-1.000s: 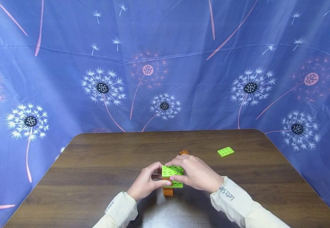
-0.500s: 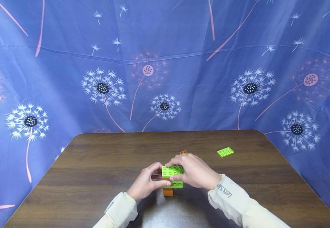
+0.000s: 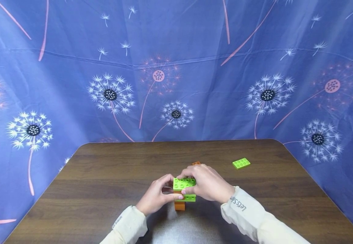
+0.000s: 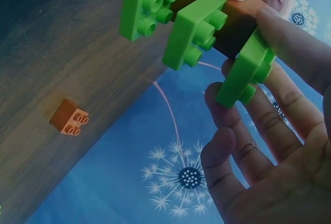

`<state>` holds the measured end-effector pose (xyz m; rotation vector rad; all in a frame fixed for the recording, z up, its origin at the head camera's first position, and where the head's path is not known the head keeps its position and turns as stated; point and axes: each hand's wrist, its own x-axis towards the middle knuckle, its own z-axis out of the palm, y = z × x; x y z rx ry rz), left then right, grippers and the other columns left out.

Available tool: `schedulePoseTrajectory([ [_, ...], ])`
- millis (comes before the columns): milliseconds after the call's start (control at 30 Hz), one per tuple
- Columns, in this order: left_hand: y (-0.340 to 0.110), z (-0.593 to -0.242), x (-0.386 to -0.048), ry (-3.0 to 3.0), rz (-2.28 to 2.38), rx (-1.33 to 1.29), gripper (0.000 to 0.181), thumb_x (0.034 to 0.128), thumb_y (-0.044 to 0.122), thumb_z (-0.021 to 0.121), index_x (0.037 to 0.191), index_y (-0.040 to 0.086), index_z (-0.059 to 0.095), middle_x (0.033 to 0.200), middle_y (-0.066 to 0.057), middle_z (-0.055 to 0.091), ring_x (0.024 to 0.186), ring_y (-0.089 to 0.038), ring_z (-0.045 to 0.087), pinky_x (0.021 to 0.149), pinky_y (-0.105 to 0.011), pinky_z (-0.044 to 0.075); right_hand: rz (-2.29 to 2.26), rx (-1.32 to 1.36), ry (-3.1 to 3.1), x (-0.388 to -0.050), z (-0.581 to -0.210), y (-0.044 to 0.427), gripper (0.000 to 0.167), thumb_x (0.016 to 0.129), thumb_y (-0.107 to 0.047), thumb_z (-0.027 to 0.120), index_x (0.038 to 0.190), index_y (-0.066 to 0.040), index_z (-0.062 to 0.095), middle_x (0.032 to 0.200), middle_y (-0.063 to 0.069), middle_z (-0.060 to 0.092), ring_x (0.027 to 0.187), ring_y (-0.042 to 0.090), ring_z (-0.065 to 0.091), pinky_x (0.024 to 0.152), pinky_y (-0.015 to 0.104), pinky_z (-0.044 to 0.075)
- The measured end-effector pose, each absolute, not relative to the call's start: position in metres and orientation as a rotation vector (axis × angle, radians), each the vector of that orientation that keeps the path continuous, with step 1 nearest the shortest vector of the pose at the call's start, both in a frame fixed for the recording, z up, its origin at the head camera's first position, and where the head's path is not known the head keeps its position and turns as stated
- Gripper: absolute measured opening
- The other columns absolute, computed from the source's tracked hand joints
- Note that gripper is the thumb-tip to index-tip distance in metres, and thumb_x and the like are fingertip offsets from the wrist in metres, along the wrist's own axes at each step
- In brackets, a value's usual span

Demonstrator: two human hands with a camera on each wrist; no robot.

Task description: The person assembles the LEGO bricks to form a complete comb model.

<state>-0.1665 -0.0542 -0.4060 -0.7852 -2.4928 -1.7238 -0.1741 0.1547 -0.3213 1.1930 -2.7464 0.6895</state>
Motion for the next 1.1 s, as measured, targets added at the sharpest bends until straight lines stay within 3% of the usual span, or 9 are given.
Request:
schedulePoseTrajectory([
  [767, -0.0549, -0.4080, -0.1664, -2.482, -1.691, -0.799, 0.028, 0.0824, 0.008, 0.085, 0.098, 0.006, 0.063, 0.099, -0.001, 0.064, 0.090, -0.007, 0.065, 0.083, -0.025, 0.057, 0.754, 1.152, -2.776, -0.1728, -0.3214, 0.1509, 0.031, 0.078, -0.021, 0.088, 0.107, -0.019, 0.077, 0.096, -0.016, 0.065, 0.087, 0.008, 0.060, 0.073, 0.031, 0.049],
  [967, -0.0547, -0.4071, -0.1663, -2.492, -1.697, -0.794, 0.028, 0.0826, 0.009, 0.085, 0.098, 0.006, 0.062, 0.099, 0.000, 0.063, 0.090, -0.007, 0.065, 0.083, -0.025, 0.057, 0.691, 1.121, -2.808, -0.1732, -0.3185, 0.1494, 0.030, 0.076, -0.021, 0.089, 0.104, -0.022, 0.077, 0.099, -0.016, 0.069, 0.104, 0.021, 0.066, 0.082, 0.042, 0.052],
  [1100, -0.0552, -0.4073, -0.1668, -2.489, -1.701, -0.798, 0.028, 0.0825, 0.008, 0.085, 0.098, 0.006, 0.062, 0.099, 0.000, 0.063, 0.090, -0.007, 0.065, 0.083, -0.025, 0.057, 0.739, 1.114, -2.812, -0.1733, -0.3208, 0.1499, 0.031, 0.077, -0.022, 0.088, 0.106, -0.021, 0.077, 0.098, -0.016, 0.068, 0.097, 0.017, 0.065, 0.080, 0.038, 0.052],
])
